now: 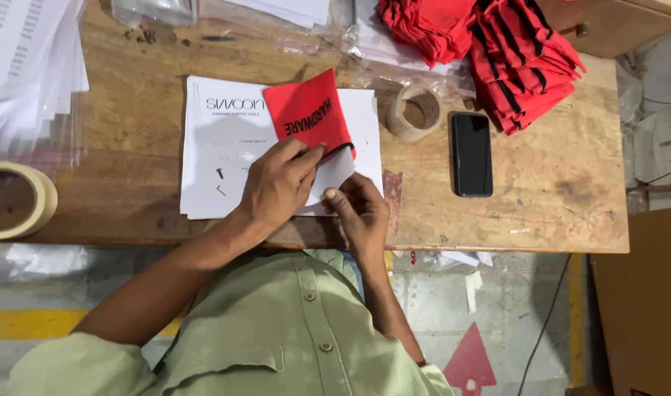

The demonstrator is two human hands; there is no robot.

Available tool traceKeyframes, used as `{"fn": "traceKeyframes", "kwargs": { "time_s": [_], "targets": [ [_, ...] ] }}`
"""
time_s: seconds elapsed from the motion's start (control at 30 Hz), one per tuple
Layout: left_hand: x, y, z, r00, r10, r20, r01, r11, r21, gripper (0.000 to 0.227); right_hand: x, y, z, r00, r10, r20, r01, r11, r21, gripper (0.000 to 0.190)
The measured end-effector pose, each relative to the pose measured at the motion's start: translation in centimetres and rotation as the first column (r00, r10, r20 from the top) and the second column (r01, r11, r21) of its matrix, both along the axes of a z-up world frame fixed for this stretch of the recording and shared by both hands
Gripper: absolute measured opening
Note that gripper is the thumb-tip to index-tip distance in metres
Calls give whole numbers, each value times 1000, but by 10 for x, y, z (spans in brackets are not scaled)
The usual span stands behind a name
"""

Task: Folding product instructions and inserting them into red hardware bags along with white envelopes.

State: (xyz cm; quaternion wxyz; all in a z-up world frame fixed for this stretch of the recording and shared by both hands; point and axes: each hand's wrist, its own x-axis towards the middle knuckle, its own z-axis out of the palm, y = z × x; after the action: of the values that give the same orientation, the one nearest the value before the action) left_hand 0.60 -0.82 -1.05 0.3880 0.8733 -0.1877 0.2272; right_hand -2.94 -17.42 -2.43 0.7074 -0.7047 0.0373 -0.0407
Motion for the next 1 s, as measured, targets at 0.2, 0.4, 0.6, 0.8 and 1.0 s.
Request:
{"fn": "traceKeyframes", "kwargs": {
  "time_s": [0.2, 0.4, 0.6, 0.8, 1.0],
  "targets": [
    [-1, -5, 3, 980, -184, -82, 172, 976, -135, 36, 11, -9, -28, 999, 54, -1, -53, 989, 135, 19],
    [2, 7, 2, 969, -184, -167, 142, 961, -236, 27, 20, -2, 3, 994, 42, -97, -21, 979, 203, 35],
    [4, 4, 2, 922, -250, -294, 185, 955, -230, 29, 29, -5, -24, 994, 83, -76, -86, 995, -42, 13],
    [7, 8, -9, 968, -146, -203, 122, 985, -125, 28, 36, 0, -33, 1000, -13, -21, 3, 917, -399, 16],
    [11, 20, -32, 1000, 8, -10, -4, 947, 321, 49, 39, -18, 5, 960, 217, -179, -184, 966, 181, 62]
  ]
}}
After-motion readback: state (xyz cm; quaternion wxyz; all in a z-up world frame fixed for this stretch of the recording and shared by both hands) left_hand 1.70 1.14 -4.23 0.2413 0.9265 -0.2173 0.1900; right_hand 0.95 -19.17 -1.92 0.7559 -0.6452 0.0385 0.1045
